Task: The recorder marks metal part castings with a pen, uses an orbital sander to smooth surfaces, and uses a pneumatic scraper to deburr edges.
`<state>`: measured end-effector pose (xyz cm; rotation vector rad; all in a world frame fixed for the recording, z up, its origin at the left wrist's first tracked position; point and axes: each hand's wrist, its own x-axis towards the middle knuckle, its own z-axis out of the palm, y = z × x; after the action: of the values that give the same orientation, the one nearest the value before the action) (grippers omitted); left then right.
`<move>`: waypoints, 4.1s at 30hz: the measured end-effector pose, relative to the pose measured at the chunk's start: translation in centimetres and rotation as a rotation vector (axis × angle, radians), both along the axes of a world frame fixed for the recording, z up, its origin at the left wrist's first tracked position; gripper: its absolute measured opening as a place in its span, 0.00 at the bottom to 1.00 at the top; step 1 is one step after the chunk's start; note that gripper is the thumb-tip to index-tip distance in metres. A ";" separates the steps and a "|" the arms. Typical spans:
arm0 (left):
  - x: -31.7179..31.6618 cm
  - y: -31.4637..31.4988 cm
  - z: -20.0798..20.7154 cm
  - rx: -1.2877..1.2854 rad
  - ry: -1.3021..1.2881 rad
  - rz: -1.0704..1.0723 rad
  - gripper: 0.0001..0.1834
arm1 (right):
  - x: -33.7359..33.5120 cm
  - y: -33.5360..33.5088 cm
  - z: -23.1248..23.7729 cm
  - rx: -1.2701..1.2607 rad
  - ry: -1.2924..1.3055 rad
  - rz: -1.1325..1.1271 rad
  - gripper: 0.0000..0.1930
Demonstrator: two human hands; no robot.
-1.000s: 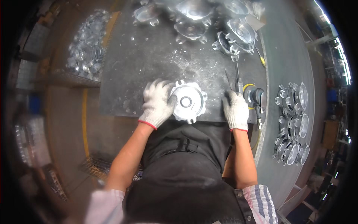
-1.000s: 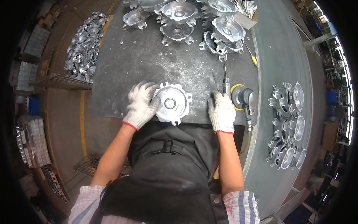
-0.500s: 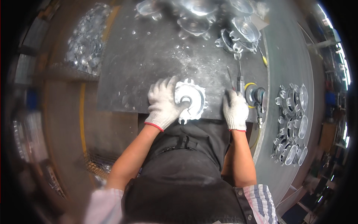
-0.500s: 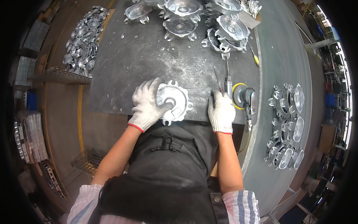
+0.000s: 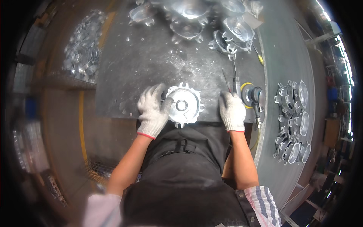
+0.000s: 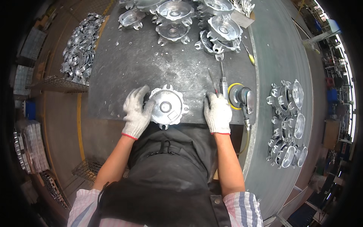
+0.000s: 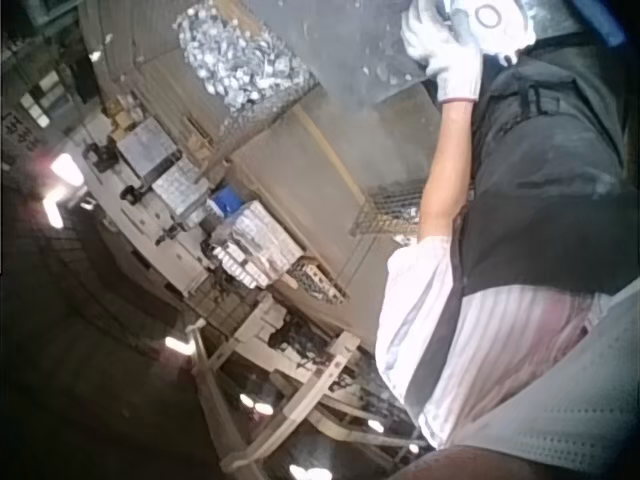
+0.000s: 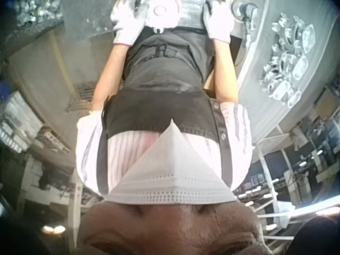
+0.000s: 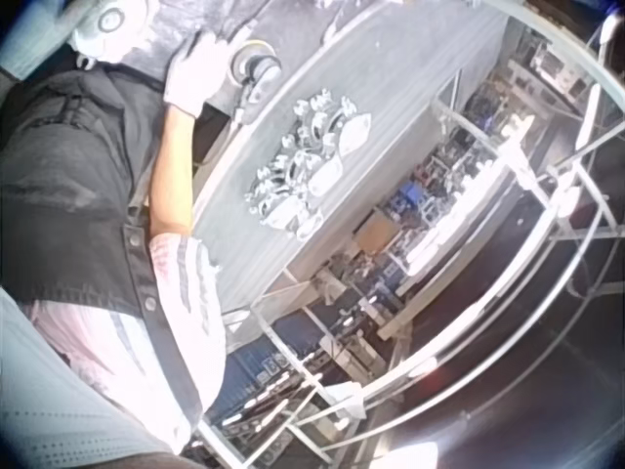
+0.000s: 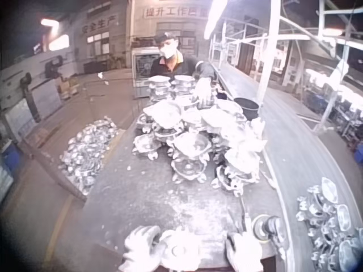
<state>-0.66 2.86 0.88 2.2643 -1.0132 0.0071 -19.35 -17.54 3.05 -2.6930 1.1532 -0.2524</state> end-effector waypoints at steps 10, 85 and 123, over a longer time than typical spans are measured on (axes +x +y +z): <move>0.0 -1.0 0.7 0.129 -0.111 -0.084 0.22 | -3.2 -3.1 4.3 -0.407 -0.252 -0.042 0.22; -2.2 -2.3 -0.5 -0.093 -0.117 -0.070 0.29 | 9.9 0.1 9.9 0.256 0.147 0.101 0.28; -0.3 -5.1 -1.2 0.061 -0.115 -0.132 0.23 | 9.2 0.7 9.3 0.225 0.102 0.133 0.27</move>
<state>-0.99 -2.23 -0.36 2.2689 -1.2379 0.0507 -10.12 -16.80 12.31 -2.5929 0.9581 0.0339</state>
